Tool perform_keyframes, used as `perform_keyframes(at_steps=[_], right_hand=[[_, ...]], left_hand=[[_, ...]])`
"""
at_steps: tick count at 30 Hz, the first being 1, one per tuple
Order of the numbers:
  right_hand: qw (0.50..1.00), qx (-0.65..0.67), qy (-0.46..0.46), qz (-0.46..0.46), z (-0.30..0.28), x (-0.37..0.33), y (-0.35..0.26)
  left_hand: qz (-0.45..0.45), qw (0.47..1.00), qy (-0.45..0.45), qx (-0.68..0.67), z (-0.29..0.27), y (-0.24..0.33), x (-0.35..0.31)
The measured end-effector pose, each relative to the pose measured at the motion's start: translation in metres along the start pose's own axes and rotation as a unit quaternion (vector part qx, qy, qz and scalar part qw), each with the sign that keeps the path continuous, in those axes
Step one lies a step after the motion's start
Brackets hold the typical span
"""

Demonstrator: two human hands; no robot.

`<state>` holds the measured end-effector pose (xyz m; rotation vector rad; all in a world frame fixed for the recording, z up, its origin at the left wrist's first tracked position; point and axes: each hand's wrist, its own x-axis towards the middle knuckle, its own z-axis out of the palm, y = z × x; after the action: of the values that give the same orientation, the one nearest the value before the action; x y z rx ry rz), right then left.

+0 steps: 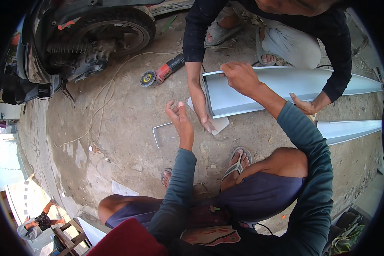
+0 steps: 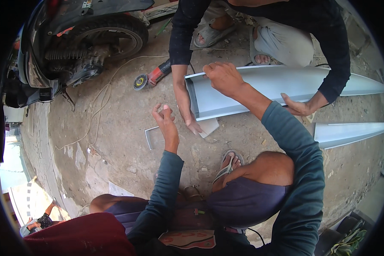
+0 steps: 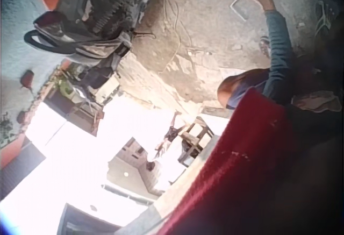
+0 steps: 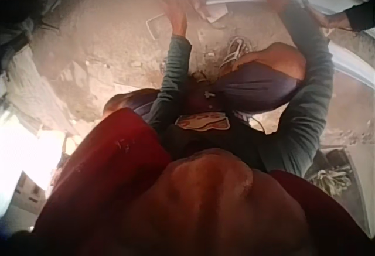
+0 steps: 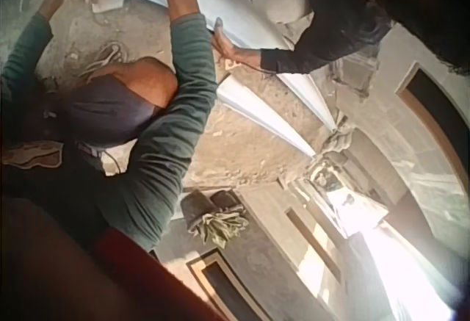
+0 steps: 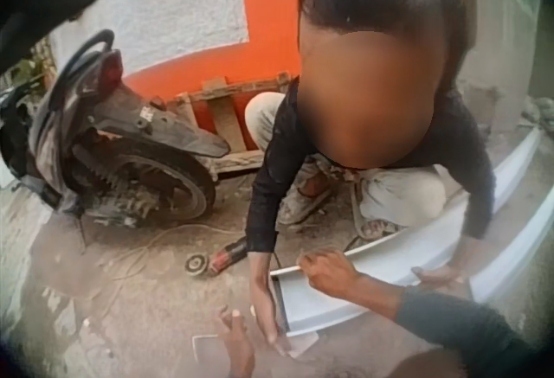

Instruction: The person aligns an end cap against the end of a gutter channel, retrieves a bottle of adhesive from a nearby table, and helps glue and press the end cap onto the gutter by hand.

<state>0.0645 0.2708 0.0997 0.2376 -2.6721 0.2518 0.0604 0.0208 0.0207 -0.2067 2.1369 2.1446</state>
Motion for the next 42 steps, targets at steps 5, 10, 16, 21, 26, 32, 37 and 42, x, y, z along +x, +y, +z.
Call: perform_keyframes(at_steps=[5,10,16,21,26,32,37,42], right_hand=[[0.978,0.068,-0.188,0.052,0.020,-0.031,-0.017],[0.962,0.096,-0.245,0.076,0.033,-0.032,-0.030],[0.985,0.085,-0.148,0.034,0.057,-0.028,-0.016],[0.989,0.091,-0.112,0.015,0.062,-0.026,-0.017],[0.998,0.044,0.002,-0.050,0.032,-0.022,-0.051],[0.810,0.425,-0.233,0.330,0.022,-0.005,-0.064],[0.794,0.387,-0.263,0.388,0.034,0.023,-0.047],[0.752,0.409,-0.309,0.414,0.035,0.035,-0.037]], left_hand=[[0.116,0.991,-0.009,0.060,0.002,0.002,0.013],[0.109,0.988,-0.072,0.080,-0.002,0.004,0.013],[0.017,0.973,-0.229,0.031,0.015,-0.007,-0.007],[0.051,0.962,-0.263,0.053,0.016,-0.008,0.001],[0.034,0.946,-0.311,0.086,-0.001,-0.012,0.011],[0.007,0.951,-0.302,0.059,0.002,-0.009,0.008],[0.014,0.953,-0.300,0.053,0.004,-0.017,0.010],[-0.020,0.951,-0.307,-0.018,0.002,-0.016,0.011]])
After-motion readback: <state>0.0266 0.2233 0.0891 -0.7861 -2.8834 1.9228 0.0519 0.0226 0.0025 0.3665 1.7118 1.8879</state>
